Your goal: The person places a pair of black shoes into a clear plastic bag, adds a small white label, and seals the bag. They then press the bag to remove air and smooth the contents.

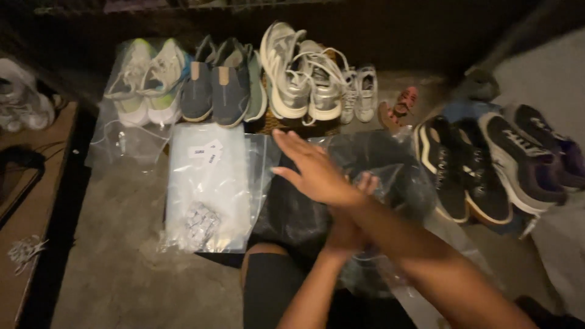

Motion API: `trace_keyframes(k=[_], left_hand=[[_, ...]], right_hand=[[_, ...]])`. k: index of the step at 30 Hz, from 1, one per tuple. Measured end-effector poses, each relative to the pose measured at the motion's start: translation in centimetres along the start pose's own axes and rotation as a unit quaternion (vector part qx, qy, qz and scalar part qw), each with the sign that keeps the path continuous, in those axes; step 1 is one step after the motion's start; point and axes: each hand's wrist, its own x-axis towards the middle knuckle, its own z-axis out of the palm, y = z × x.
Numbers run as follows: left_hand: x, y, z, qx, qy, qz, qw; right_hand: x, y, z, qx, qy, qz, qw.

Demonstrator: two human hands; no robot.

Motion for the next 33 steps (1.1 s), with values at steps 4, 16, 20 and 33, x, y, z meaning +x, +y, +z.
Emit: trace_keyframes(k=[4,16,20,33], left_hand=[[-0.3,1.5,2.3,0.082,-0.027,0.018,0.996],[1.2,2.5,-5.8,-0.146,-0.102,-0.032,0.983],[1.3,1.8,-4.1,-0.186,-0.028,-0.011,0.982],[1.1,2.0,-4.2,-0.221,-0.007,-0.021,0.975]], right_hand=[[5.1,-0.7,4.9,0.033,-0.089,-0.019,0.995],[12.9,-3.4,19.1,-0.020,-0.086,0.062,0.994],[12.4,-1.5,21.9,-0.102,-0.033,-0.013,0.994],[12.9,-1.1,22.1,-0.177,0.003,-0.077,0.981]])
